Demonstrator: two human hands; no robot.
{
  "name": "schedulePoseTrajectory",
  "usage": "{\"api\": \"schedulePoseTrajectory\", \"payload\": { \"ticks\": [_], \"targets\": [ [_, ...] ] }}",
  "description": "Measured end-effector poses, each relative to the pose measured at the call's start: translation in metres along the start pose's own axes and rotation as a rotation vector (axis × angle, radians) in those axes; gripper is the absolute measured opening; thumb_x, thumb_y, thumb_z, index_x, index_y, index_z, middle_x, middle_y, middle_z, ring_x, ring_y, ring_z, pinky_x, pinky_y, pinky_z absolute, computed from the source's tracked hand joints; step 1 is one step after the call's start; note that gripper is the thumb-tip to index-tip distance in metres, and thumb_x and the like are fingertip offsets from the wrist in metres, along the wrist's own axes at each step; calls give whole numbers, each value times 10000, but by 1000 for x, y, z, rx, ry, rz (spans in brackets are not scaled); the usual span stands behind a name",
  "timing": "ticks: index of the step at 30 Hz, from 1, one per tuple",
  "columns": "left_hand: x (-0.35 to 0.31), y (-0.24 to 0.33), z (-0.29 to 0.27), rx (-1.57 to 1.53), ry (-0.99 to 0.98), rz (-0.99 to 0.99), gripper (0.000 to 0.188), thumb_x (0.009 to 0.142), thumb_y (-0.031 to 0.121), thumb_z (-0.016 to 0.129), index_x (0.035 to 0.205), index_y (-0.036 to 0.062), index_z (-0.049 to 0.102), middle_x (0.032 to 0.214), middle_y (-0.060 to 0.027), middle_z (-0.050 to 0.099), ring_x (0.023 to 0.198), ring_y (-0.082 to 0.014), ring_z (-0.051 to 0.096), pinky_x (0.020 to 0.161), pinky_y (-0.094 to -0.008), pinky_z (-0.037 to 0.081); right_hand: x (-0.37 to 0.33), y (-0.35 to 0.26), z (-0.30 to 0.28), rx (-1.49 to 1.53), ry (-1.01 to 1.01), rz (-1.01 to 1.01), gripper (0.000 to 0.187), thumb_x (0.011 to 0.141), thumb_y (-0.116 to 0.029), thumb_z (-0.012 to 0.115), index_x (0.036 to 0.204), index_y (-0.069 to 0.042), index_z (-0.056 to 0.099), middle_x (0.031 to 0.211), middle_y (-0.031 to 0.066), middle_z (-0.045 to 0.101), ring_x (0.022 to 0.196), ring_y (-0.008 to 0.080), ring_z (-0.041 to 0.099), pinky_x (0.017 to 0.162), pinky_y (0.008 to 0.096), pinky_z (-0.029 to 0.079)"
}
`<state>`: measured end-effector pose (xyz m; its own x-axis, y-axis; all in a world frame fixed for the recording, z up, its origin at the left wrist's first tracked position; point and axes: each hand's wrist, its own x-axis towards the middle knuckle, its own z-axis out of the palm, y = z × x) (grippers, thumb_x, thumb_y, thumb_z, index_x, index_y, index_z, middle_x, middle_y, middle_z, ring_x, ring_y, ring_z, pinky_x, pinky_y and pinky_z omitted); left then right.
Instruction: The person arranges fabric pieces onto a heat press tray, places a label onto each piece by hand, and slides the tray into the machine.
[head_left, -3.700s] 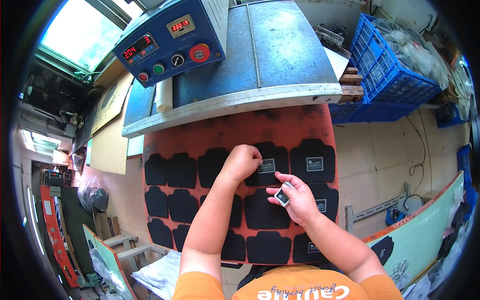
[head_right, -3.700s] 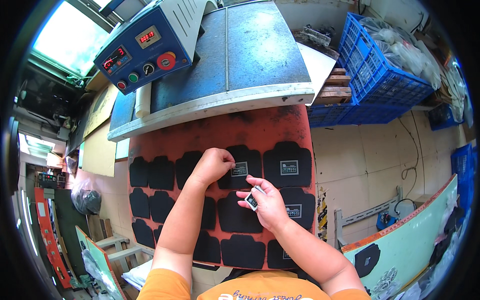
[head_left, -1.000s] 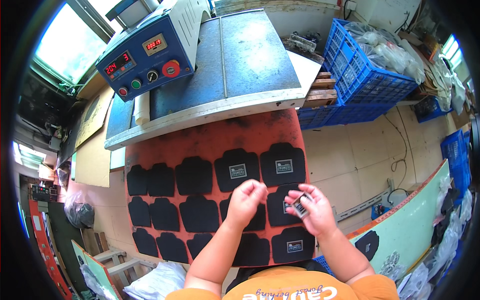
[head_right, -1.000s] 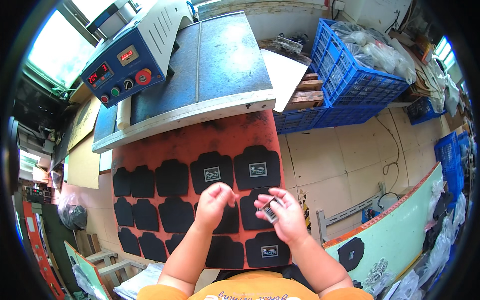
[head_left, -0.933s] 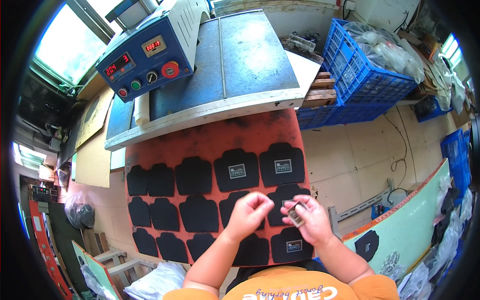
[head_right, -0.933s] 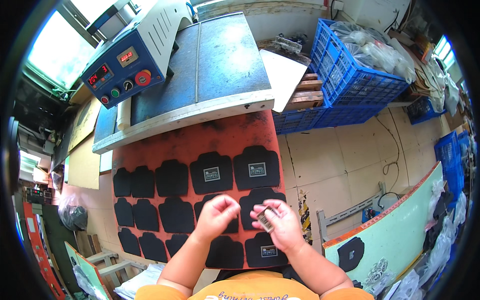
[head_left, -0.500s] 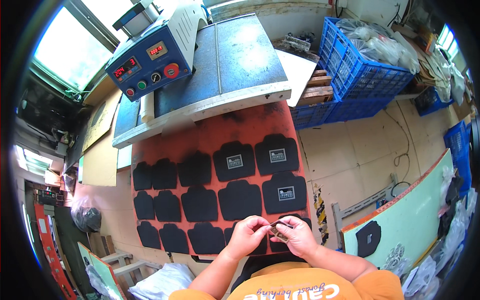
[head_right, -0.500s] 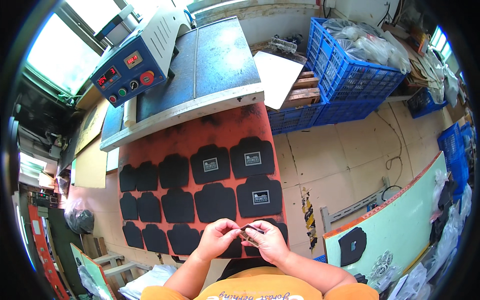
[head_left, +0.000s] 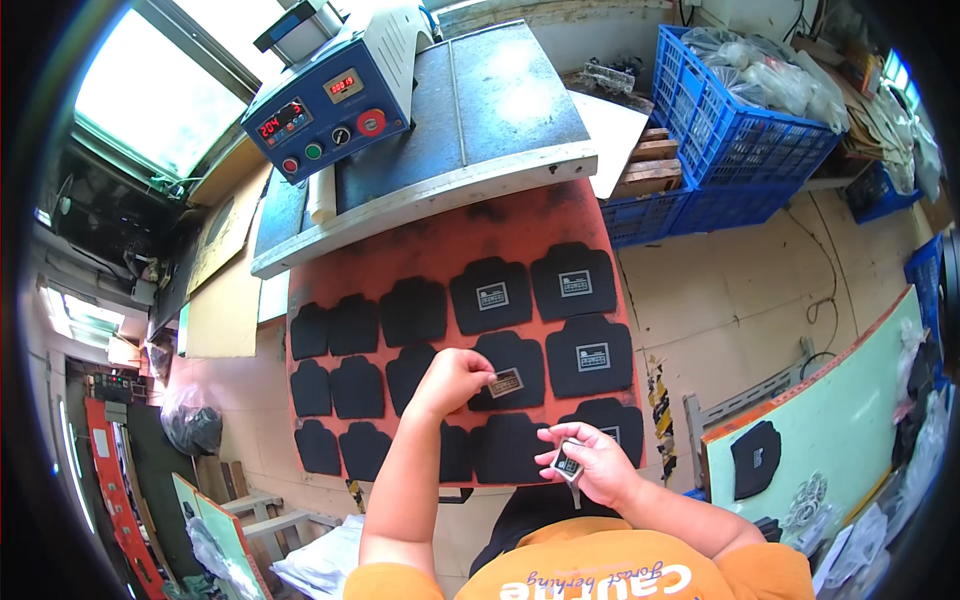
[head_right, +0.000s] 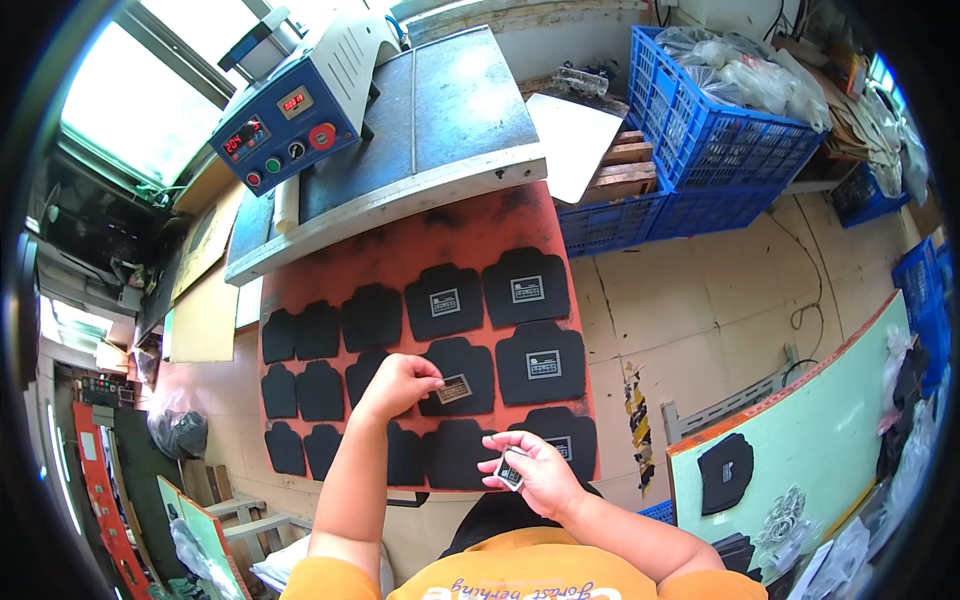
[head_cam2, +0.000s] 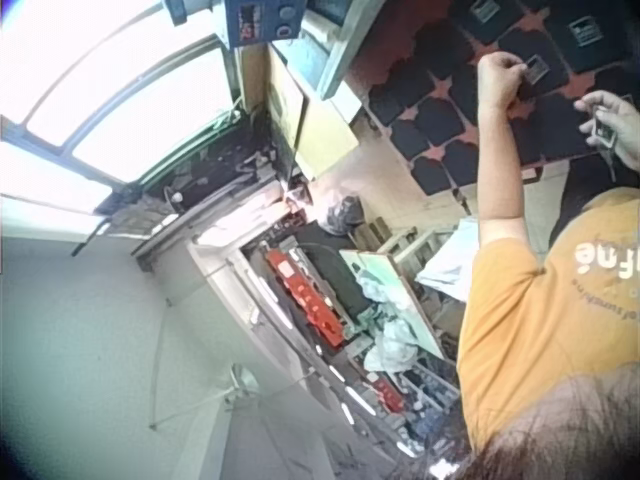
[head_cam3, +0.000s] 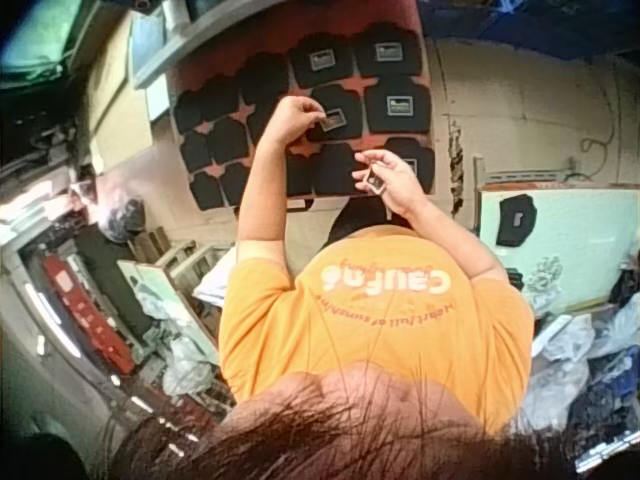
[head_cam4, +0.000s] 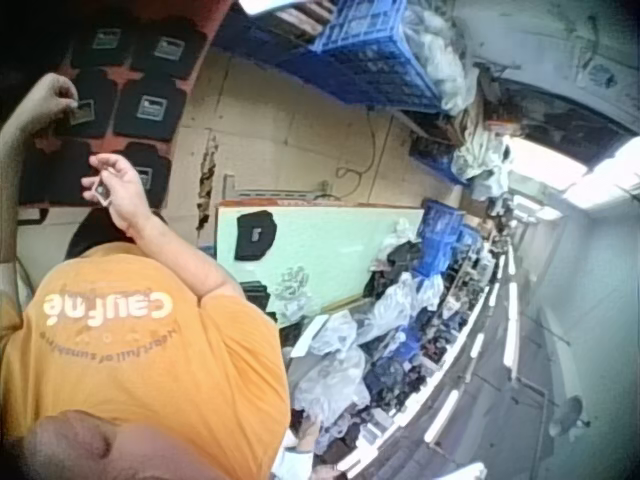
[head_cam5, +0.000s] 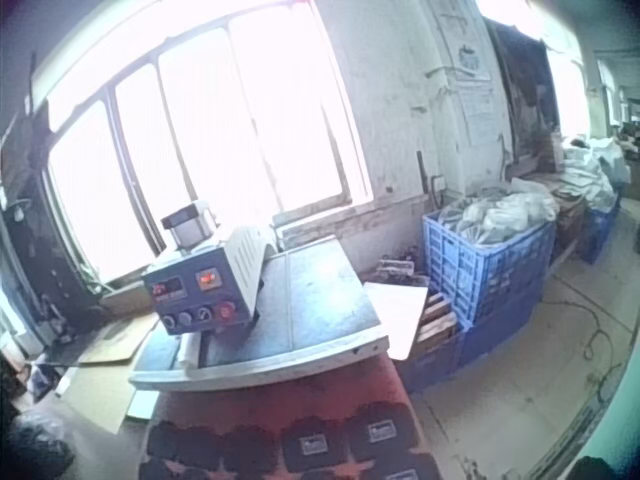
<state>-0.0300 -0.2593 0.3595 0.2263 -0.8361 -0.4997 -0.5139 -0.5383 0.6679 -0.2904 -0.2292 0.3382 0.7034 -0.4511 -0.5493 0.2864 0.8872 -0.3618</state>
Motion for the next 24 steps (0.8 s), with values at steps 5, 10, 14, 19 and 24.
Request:
{"api": "schedulePoseTrajectory", "payload": {
  "ticks": [5,10,14,19,24],
  "targets": [
    [21,3,2,164,-4,99,127,741,93,682,826,0,694,654,-80,636,594,-118,584,583,-268,475,25,7,9,37,28,-77,281,950,-50,429,1222,8,467,1274,139,461,990,276,606,792,365,558],
    [25,-1,1,240,-4,151,150,728,113,679,839,15,700,709,-131,662,648,-194,633,640,-302,490,38,9,17,52,112,-84,304,949,-24,405,1246,19,455,1188,110,482,987,294,607,794,381,563],
    [27,-2,-2,246,-19,180,147,722,134,680,825,32,703,717,-147,658,688,-247,645,662,-331,495,40,12,22,38,162,-103,296,952,-22,394,1237,16,462,1203,113,485,991,297,606,793,387,562],
    [30,-6,-4,227,-43,179,138,721,156,678,804,50,706,715,-147,655,707,-276,646,671,-349,497,42,14,22,40,186,-130,289,952,-15,379,1225,5,472,1228,121,489,1001,299,604,798,394,561],
    [30,-6,-5,249,-68,174,146,722,181,684,809,67,710,726,-136,661,725,-273,648,683,-350,499,42,16,25,25,218,-141,288,951,-14,377,1222,3,473,1238,125,488,1006,299,602,801,399,560]
  ]
}}
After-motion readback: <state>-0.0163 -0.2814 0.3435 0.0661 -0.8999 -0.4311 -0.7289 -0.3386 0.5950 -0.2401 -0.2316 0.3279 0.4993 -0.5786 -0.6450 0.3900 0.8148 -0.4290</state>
